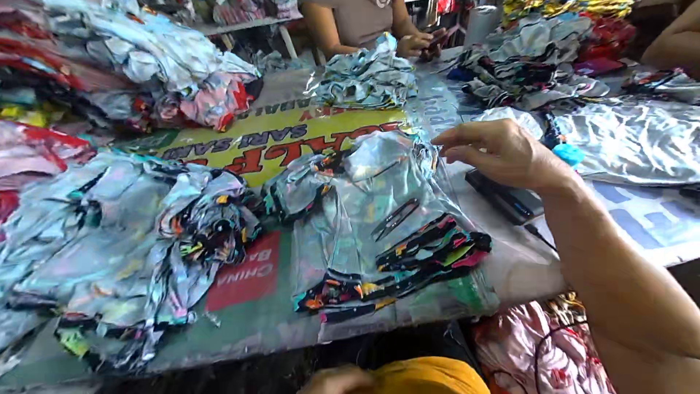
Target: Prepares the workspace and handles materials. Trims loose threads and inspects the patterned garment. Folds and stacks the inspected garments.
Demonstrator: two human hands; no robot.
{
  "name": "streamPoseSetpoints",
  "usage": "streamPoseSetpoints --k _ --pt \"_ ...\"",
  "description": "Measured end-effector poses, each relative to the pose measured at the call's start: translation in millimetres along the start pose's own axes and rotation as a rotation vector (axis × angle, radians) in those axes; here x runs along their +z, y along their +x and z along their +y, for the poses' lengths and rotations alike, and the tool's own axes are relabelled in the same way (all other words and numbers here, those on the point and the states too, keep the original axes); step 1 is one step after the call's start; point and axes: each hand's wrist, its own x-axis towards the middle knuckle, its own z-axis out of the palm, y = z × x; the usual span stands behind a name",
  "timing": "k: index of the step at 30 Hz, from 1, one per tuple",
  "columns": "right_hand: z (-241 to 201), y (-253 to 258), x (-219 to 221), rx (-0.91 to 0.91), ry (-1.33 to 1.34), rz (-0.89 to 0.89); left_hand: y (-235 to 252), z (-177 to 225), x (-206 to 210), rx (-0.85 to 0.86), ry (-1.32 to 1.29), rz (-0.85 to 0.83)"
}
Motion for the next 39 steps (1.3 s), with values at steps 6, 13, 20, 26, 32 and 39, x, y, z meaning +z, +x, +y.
streamPoseSetpoints --k 6,13,20,26,32,39 --pt "-69.8 12.6 53.3 -0.213 -0.066 -0.264 -46.0 -107.9 99.3 -0.553 -0.163 0.324" --pt "-62.1 10.1 101.7 -0.129 -0.422 -0.461 -33.2 19.5 -15.6 0.007 -0.017 0.157" --pt "-61.7 -3.8 81.7 -0.093 -0.124 -0.086 29.9 41.9 -80.1 0.261 0.330 0.894" --pt "-118.1 -24.6 95.5 0.146 0.468 0.192 61.1 35.2 -77.2 -0.089 0.619 0.834" --pt "-132.8 -15.8 164.7 0.113 0.160 -0.014 73.9 28.8 -67.2 0.000 0.493 0.985" --pt "-132.0 -12.6 177.0 0.075 0.243 0.094 79.7 36.5 -62.4 0.264 -0.092 1.066"
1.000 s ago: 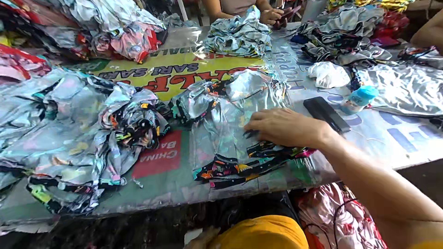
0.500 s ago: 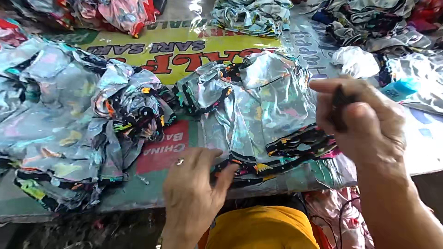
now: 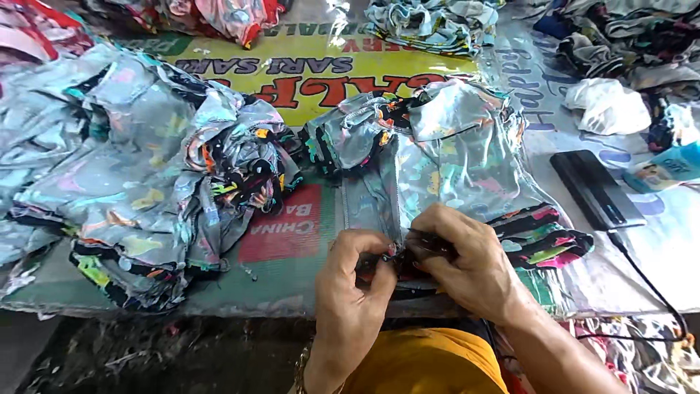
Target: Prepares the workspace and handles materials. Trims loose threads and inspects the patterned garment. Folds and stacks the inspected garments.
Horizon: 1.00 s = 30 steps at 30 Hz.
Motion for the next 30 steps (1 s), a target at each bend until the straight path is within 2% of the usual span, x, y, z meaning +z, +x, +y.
streamPoseSetpoints --k 5,12,15,19,21,26,30 --pt "0.4 -3.9 -1.5 -0.037 0.271 0.048 9.4 8.2 5.6 -0.067 -0.263 -0.028" --pt "-1.4 -5.7 -3.3 -0.003 0.509 0.147 5.5 6.8 14.6 0.152 -0.056 -0.011" --pt "1.0 -8.7 -5.8 0.012 0.590 0.159 4.7 7.8 20.5 0.173 -0.104 0.028" --pt "2.6 -13.1 -2.7 0.006 0.417 0.088 8.7 13.8 21.4 -0.002 -0.414 0.011" --pt "3.2 -12.2 -2.8 -0.023 0.388 0.128 10.0 13.8 20.3 -0.045 -0.507 -0.001" --pt "4.3 -13.9 -1.5 -0.095 0.380 0.243 6.1 16.7 22.6 -0.089 -0.543 -0.018" --pt "4.9 -14.9 0.3 -0.120 0.376 0.235 3.8 16.5 24.8 -0.133 -0.551 -0.090"
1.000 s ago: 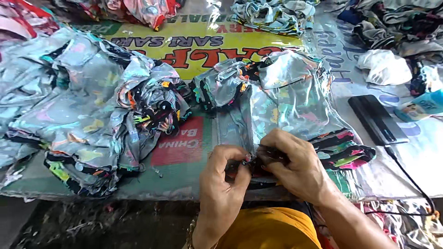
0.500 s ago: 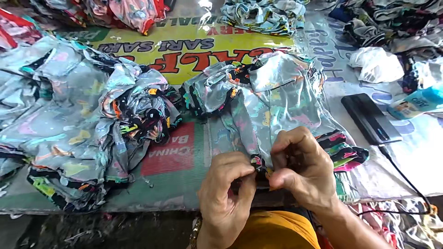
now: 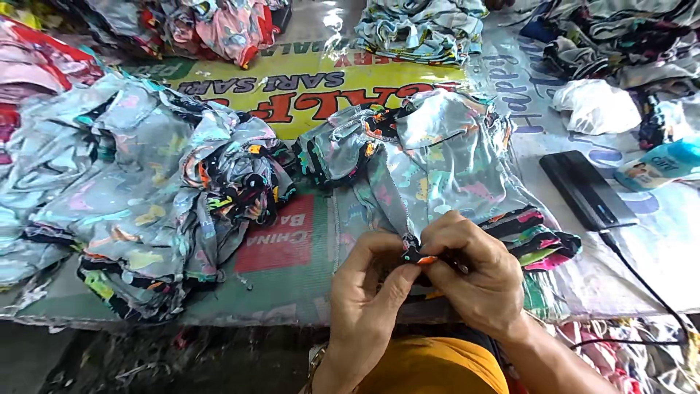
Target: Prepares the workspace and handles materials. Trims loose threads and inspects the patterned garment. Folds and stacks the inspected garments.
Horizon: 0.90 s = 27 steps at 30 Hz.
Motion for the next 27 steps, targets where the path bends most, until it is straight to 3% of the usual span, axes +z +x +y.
streamPoseSetpoints --k 6,10,13,19,27 --pt "-1.2 -0.9 -1.6 0.009 0.019 -0.074 2.5 1.3 -2.2 0.079 0.031 0.052" --pt "-4.6 5.6 -3.2 0.052 0.082 0.019 3.0 -0.6 -4.7 0.179 0.221 0.045" --pt "-5.0 8.4 -1.2 0.034 0.099 -0.006 2.1 -2.3 -5.7 0.233 0.352 -0.003" --pt "-2.9 7.5 1.7 0.025 -0.024 0.016 1.0 -4.7 0.9 0.145 0.265 -0.025" --pt "-0.4 4.8 -0.1 -0.030 -0.218 0.018 -3.2 -8.2 5.4 0.245 0.452 -0.021"
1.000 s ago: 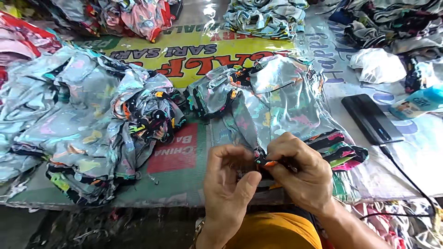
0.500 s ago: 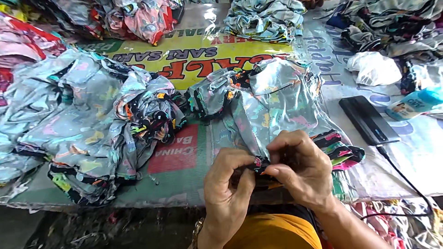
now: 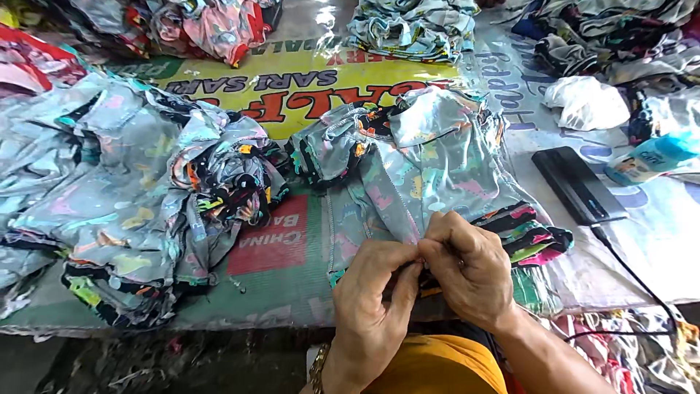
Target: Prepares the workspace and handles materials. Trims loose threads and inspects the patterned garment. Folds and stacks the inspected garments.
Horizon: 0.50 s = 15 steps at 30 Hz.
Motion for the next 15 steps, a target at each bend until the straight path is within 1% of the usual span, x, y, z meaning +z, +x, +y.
streamPoseSetpoints --k 3,7,9,15 --pt "0.5 -1.5 -1.3 -0.017 0.044 -0.014 0.0 0.2 0.2 -0.018 -0.032 0.036" --pt "1.3 -2.1 -5.0 0.077 0.033 -0.107 5.5 1.0 -3.0 -0.140 -0.285 0.137" --pt "1.6 -2.4 -4.7 0.087 0.020 -0.120 7.0 1.2 -4.6 -0.179 -0.358 0.169" --pt "3.1 -3.0 -5.4 0.094 0.116 -0.136 6.7 -0.6 -3.6 -0.139 -0.349 0.165"
